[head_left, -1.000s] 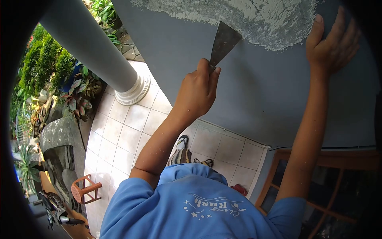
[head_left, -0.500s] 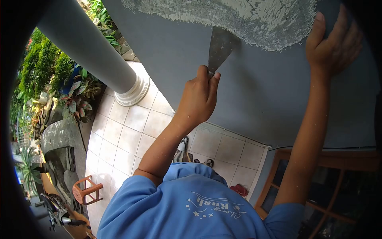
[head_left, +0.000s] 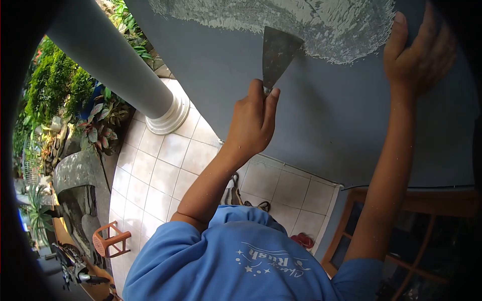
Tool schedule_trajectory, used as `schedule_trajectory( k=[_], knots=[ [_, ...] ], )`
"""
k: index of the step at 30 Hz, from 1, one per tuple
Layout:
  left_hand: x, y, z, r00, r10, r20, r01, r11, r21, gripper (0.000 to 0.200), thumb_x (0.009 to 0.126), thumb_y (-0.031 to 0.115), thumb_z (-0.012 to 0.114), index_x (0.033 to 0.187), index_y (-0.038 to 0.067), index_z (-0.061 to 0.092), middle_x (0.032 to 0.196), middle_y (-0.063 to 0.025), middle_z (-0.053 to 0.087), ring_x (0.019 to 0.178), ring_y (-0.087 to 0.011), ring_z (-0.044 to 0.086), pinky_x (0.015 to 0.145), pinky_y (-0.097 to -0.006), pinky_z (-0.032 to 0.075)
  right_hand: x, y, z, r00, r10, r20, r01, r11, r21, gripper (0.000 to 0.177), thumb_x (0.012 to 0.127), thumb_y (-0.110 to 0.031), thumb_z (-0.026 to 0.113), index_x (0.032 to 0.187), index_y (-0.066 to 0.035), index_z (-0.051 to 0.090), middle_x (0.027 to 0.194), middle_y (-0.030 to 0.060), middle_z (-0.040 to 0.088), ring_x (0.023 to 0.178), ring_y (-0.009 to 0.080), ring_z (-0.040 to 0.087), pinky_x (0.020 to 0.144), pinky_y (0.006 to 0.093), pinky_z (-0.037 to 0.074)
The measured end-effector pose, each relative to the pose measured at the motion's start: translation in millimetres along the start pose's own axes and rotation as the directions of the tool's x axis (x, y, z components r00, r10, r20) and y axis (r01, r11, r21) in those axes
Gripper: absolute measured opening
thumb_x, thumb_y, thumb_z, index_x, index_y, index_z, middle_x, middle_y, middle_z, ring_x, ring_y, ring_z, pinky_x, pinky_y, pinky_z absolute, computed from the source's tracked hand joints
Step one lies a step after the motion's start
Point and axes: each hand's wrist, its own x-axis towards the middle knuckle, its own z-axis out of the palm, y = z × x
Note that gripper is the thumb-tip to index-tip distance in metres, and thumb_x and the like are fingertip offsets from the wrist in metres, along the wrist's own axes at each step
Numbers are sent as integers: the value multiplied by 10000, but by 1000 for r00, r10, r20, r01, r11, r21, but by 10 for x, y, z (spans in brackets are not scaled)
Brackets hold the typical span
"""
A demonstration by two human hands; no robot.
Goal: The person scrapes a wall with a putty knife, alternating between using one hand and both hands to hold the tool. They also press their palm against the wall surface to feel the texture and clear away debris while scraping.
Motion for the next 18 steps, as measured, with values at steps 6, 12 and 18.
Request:
schedule_trajectory(
  k=[6, 12, 18],
  knots=[
    [-81, -98, 20, 1000, 9, 6, -10, 994, 112, 214, 1015, 146, 493, 922, -27, 408, 565, -199, 526, 488, -409, 545, 469, -454, 394, 15, 8, 15, 999, -9, -31, 9, 1000, 19, 514, 981, -300, 465, 1435, -59, 469, 1502, 210, 410, 1377, 431, 377, 1140, 510, 288],
    [82, -3, 130, 990, 130, -54, -123, 985, 117, 208, 1008, 137, 499, 916, -24, 404, 567, -204, 534, 490, -417, 550, 471, -465, 400, -14, 44, 48, 999, -22, -34, 22, 1000, -6, 513, 978, -291, 470, 1439, -65, 466, 1504, 202, 411, 1379, 426, 378, 1141, 505, 289],
    [172, 195, 75, 996, 84, -3, -84, 995, -54, 256, 1029, 192, 472, 902, -20, 404, 556, -174, 520, 473, -367, 535, 473, -427, 386, -7, 29, 66, 998, -32, -53, 30, 998, -52, 509, 984, -296, 461, 1439, -68, 464, 1503, 196, 416, 1383, 421, 377, 1144, 504, 287]
  ],
)
